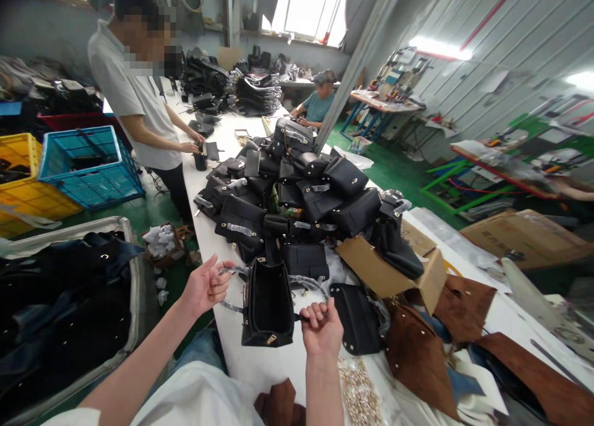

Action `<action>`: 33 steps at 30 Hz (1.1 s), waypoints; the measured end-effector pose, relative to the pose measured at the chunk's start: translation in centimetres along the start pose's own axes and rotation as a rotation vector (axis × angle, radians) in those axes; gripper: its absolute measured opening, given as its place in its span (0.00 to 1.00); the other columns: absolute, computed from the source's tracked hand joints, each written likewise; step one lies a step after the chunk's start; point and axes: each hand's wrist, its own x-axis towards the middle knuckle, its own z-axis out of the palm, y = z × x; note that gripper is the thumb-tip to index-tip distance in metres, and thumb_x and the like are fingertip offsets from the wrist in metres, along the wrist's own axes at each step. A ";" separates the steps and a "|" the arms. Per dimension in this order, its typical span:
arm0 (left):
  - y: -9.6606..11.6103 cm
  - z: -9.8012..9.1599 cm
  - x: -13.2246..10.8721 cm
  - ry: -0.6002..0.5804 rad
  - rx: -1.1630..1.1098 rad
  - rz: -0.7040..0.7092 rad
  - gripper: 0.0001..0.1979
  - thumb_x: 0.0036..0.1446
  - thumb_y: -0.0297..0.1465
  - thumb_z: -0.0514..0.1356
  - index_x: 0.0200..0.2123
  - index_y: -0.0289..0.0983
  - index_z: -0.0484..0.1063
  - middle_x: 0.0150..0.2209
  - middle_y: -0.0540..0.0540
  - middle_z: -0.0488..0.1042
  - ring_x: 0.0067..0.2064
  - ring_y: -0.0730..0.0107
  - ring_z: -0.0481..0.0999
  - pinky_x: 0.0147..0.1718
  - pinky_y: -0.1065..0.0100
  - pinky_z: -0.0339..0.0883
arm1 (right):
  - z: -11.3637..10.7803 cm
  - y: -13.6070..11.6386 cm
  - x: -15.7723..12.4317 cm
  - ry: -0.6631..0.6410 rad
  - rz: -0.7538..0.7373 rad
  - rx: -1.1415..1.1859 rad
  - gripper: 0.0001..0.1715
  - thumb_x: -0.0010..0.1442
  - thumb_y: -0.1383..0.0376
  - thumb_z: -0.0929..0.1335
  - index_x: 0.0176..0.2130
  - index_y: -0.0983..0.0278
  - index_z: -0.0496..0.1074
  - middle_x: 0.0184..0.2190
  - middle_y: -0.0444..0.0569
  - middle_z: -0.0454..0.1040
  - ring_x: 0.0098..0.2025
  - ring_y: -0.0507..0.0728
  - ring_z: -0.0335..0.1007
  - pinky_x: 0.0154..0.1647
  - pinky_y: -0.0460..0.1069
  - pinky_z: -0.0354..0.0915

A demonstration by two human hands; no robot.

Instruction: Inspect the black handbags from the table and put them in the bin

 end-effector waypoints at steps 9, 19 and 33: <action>3.5 -3.4 -4.9 0.080 0.012 0.089 0.26 0.75 0.52 0.61 0.55 0.33 0.77 0.24 0.58 0.52 0.20 0.80 0.44 0.16 0.74 0.42 | 1.2 8.6 1.8 -0.054 0.113 -0.132 0.27 0.69 0.55 0.78 0.32 0.59 0.60 0.22 0.31 0.54 0.20 0.47 0.46 0.28 0.48 0.68; -1.4 -18.1 -8.2 0.584 0.282 0.201 0.29 0.66 0.49 0.74 0.59 0.37 0.75 0.25 0.61 0.53 0.21 0.80 0.46 0.17 0.76 0.46 | -4.3 18.4 6.4 0.164 0.162 -0.452 0.28 0.64 0.47 0.79 0.32 0.59 0.65 0.20 0.30 0.58 0.20 0.47 0.54 0.25 0.45 0.69; -1.2 -17.2 -2.9 0.631 1.388 0.175 0.51 0.56 0.49 0.76 0.77 0.39 0.64 0.60 0.33 0.76 0.54 0.43 0.79 0.51 0.57 0.68 | 1.8 20.7 -0.8 -0.625 -0.847 -2.132 0.15 0.78 0.63 0.64 0.51 0.56 0.81 0.47 0.56 0.80 0.51 0.68 0.70 0.58 0.65 0.63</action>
